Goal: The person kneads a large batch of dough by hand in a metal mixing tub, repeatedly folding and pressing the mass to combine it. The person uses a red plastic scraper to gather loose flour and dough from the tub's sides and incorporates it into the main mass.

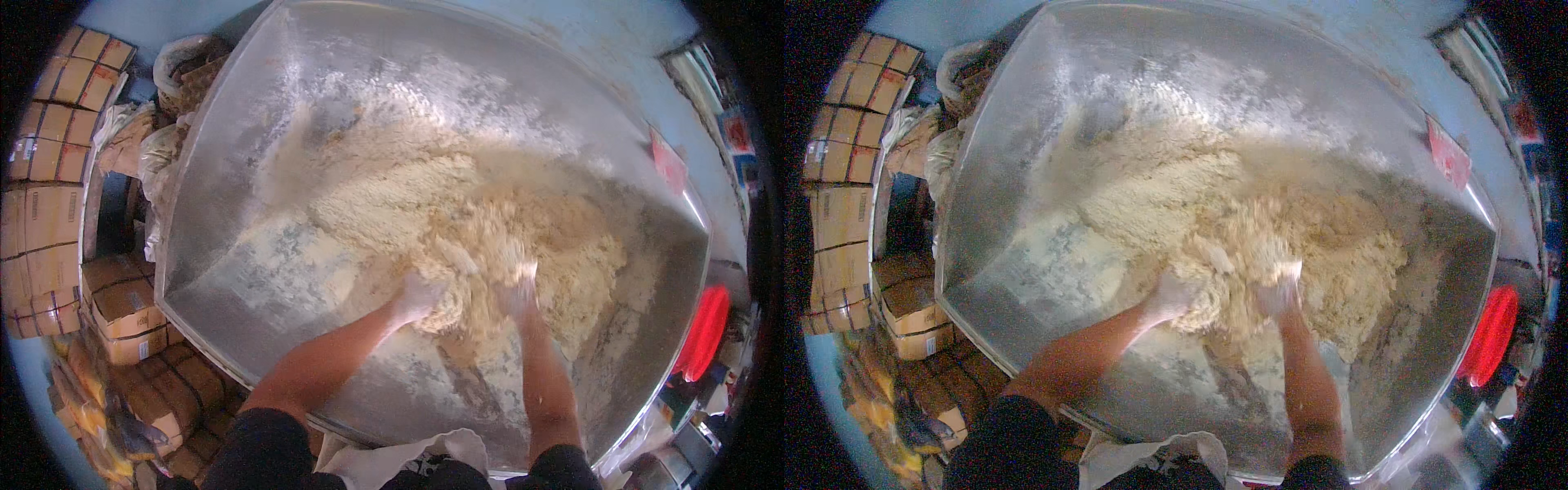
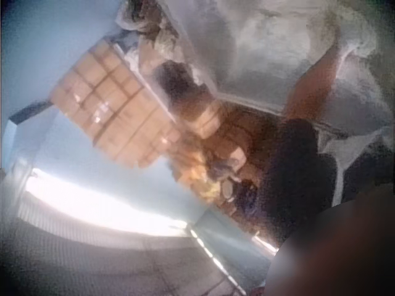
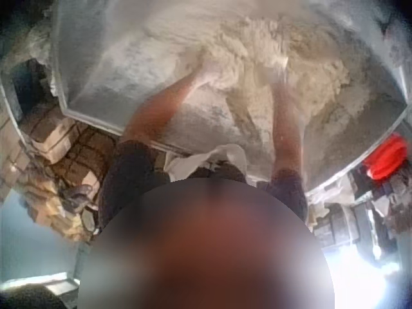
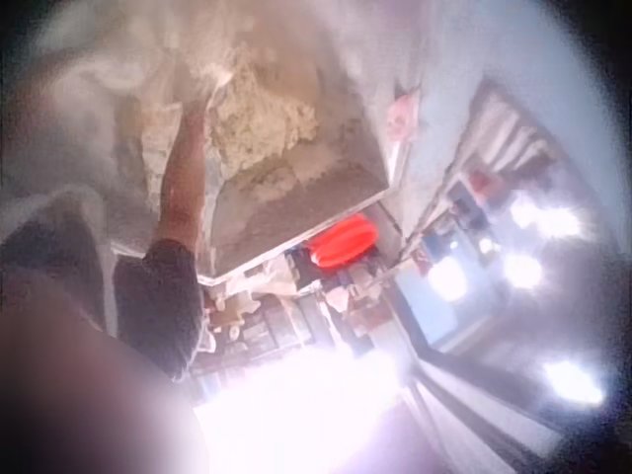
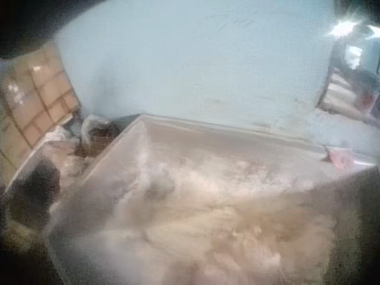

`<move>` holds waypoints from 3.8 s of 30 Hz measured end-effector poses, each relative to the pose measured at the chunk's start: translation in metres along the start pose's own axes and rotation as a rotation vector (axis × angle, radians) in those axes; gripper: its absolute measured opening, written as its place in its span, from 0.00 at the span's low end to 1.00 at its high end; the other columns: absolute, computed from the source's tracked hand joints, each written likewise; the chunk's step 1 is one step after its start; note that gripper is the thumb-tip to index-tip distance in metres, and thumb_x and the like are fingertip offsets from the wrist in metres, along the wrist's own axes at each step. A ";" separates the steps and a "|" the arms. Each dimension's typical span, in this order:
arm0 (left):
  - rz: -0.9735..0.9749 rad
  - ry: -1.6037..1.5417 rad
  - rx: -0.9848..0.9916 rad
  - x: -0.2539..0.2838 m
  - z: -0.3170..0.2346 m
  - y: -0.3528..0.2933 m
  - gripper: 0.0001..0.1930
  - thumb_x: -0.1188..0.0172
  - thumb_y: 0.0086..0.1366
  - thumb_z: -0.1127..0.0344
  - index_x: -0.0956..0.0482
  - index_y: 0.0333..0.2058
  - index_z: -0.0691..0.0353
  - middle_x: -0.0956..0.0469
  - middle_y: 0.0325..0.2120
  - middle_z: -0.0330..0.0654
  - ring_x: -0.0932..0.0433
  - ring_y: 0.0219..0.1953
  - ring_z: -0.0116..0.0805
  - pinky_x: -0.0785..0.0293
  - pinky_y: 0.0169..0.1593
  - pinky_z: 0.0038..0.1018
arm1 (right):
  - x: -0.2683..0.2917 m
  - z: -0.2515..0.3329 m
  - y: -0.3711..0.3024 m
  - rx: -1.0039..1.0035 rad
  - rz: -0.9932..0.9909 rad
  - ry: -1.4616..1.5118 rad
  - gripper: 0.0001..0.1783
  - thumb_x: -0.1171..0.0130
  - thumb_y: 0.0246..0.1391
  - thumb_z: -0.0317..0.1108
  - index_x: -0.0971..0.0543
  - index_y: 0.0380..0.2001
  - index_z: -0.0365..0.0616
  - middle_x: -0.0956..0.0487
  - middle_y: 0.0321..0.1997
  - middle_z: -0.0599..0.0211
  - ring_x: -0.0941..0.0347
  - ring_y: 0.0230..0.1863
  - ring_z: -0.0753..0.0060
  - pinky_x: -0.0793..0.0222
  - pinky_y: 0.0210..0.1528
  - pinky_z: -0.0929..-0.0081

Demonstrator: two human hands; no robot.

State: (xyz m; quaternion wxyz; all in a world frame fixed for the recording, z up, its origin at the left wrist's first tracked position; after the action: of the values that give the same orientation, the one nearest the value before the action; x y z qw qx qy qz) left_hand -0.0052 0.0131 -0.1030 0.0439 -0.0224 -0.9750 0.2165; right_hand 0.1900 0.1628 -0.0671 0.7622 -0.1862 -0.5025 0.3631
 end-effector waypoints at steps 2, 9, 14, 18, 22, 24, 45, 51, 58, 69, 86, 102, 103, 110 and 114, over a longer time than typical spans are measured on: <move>-0.093 -0.073 0.069 0.072 0.002 -0.022 0.11 0.47 0.60 0.67 0.28 0.42 0.60 0.28 0.35 0.41 0.28 0.36 0.36 0.30 0.42 0.35 | 0.027 0.049 0.061 -0.026 0.057 -0.296 0.38 0.46 0.53 0.61 0.30 0.58 0.45 0.34 0.65 0.58 0.40 0.65 0.64 0.50 0.68 0.58; -0.553 -0.492 0.496 0.255 0.082 -0.038 0.14 0.41 0.61 0.59 0.23 0.40 0.63 0.22 0.31 0.41 0.24 0.35 0.33 0.26 0.41 0.33 | 0.057 0.123 0.240 0.085 0.003 0.151 0.29 0.43 0.53 0.56 0.21 0.47 0.43 0.19 0.43 0.55 0.23 0.44 0.61 0.28 0.50 0.64; -0.427 -0.916 0.332 0.231 0.092 0.067 0.20 0.49 0.67 0.48 0.24 0.43 0.60 0.22 0.40 0.42 0.22 0.39 0.36 0.22 0.40 0.39 | -0.112 0.164 0.244 0.149 0.224 -0.040 0.26 0.51 0.59 0.42 0.31 0.58 0.42 0.23 0.51 0.51 0.31 0.56 0.53 0.41 0.64 0.59; 0.027 0.343 0.045 0.180 0.040 0.026 0.17 0.41 0.63 0.63 0.26 0.48 0.65 0.23 0.46 0.47 0.24 0.49 0.38 0.27 0.53 0.37 | -0.162 0.147 0.157 0.220 0.511 -0.300 0.29 0.44 0.53 0.40 0.32 0.57 0.39 0.28 0.56 0.51 0.33 0.57 0.56 0.41 0.61 0.63; 0.021 0.263 -0.112 0.178 -0.003 -0.040 0.13 0.47 0.57 0.76 0.22 0.42 0.63 0.23 0.43 0.47 0.25 0.47 0.41 0.30 0.52 0.39 | -0.069 0.127 0.118 0.391 0.233 -0.477 0.25 0.46 0.55 0.45 0.29 0.53 0.43 0.25 0.48 0.58 0.29 0.47 0.60 0.34 0.48 0.65; -0.009 0.540 -0.379 0.223 0.000 -0.042 0.12 0.49 0.53 0.81 0.20 0.32 0.61 0.23 0.31 0.46 0.25 0.37 0.41 0.29 0.42 0.40 | 0.002 0.137 0.135 0.329 -0.174 -0.461 0.23 0.48 0.56 0.47 0.27 0.51 0.46 0.23 0.43 0.62 0.26 0.43 0.63 0.30 0.41 0.66; 0.205 0.055 -0.062 0.240 0.020 -0.033 0.09 0.46 0.66 0.69 0.22 0.40 0.66 0.22 0.44 0.46 0.25 0.45 0.35 0.27 0.48 0.34 | -0.039 0.115 0.123 0.365 0.116 -0.461 0.28 0.49 0.56 0.36 0.34 0.62 0.47 0.34 0.64 0.56 0.39 0.66 0.58 0.50 0.69 0.60; -0.118 1.034 -0.158 0.293 0.119 -0.002 0.16 0.48 0.56 0.72 0.24 0.45 0.63 0.24 0.44 0.54 0.24 0.45 0.48 0.28 0.48 0.39 | 0.037 0.105 0.208 0.079 -0.047 -0.338 0.29 0.50 0.57 0.39 0.35 0.62 0.48 0.35 0.65 0.57 0.41 0.66 0.58 0.52 0.70 0.60; -0.244 -0.062 0.211 0.174 0.148 -0.020 0.16 0.55 0.65 0.64 0.26 0.49 0.60 0.24 0.46 0.48 0.24 0.45 0.46 0.28 0.48 0.41 | -0.144 0.167 0.182 0.387 0.135 -0.121 0.29 0.50 0.57 0.42 0.35 0.62 0.49 0.37 0.66 0.58 0.44 0.68 0.59 0.53 0.70 0.59; -0.165 -0.764 0.611 -0.021 0.027 -0.026 0.24 0.53 0.68 0.53 0.33 0.56 0.63 0.26 0.46 0.48 0.25 0.46 0.43 0.26 0.50 0.39 | -0.082 -0.018 0.060 0.551 0.412 0.188 0.30 0.51 0.57 0.46 0.36 0.63 0.50 0.39 0.68 0.59 0.47 0.69 0.59 0.56 0.71 0.58; 0.306 1.132 0.032 -0.127 0.015 0.073 0.20 0.46 0.59 0.63 0.26 0.49 0.65 0.31 0.52 0.58 0.33 0.55 0.54 0.37 0.57 0.45 | 0.014 -0.159 -0.013 0.527 -0.075 -0.321 0.29 0.48 0.53 0.45 0.30 0.57 0.47 0.44 0.71 0.59 0.57 0.73 0.48 0.71 0.72 0.42; 0.459 0.994 -0.022 -0.118 -0.037 -0.020 0.25 0.44 0.53 0.66 0.27 0.53 0.59 0.32 0.53 0.62 0.33 0.56 0.59 0.38 0.59 0.51 | -0.039 -0.113 -0.127 0.551 -0.221 -0.192 0.34 0.46 0.53 0.47 0.36 0.61 0.43 0.43 0.68 0.48 0.49 0.68 0.41 0.64 0.66 0.35; 0.498 1.034 -0.060 -0.122 -0.034 -0.052 0.25 0.45 0.54 0.66 0.28 0.54 0.57 0.32 0.54 0.62 0.34 0.58 0.57 0.39 0.60 0.50 | -0.048 -0.123 -0.149 0.502 0.118 -0.232 0.33 0.47 0.53 0.47 0.35 0.61 0.46 0.42 0.68 0.49 0.49 0.68 0.43 0.66 0.67 0.36; 0.556 1.314 0.077 -0.103 -0.019 0.046 0.26 0.47 0.59 0.61 0.31 0.58 0.55 0.33 0.56 0.58 0.33 0.58 0.51 0.37 0.60 0.44 | -0.018 -0.143 -0.018 0.424 0.182 -0.478 0.28 0.44 0.49 0.43 0.27 0.55 0.50 0.29 0.60 0.60 0.37 0.63 0.54 0.58 0.68 0.41; 0.147 1.338 0.211 -0.030 0.003 0.203 0.27 0.49 0.62 0.56 0.33 0.59 0.59 0.30 0.54 0.57 0.32 0.56 0.50 0.36 0.58 0.45 | 0.029 -0.116 0.134 0.397 -0.390 -0.158 0.30 0.46 0.53 0.41 0.34 0.60 0.47 0.36 0.65 0.58 0.45 0.68 0.53 0.61 0.71 0.49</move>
State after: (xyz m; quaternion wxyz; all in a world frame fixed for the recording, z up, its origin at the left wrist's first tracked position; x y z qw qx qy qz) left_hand 0.0291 0.1936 -0.1943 0.6245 -0.2132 -0.7077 0.2525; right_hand 0.2522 0.2830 -0.1856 0.7976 0.0958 -0.5058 0.3142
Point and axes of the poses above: each hand's wrist, its own y-axis towards the middle knuckle, its own x-axis out of the back of the hand, z = x × y, the point moved 3 cm from there along y, towards the middle knuckle
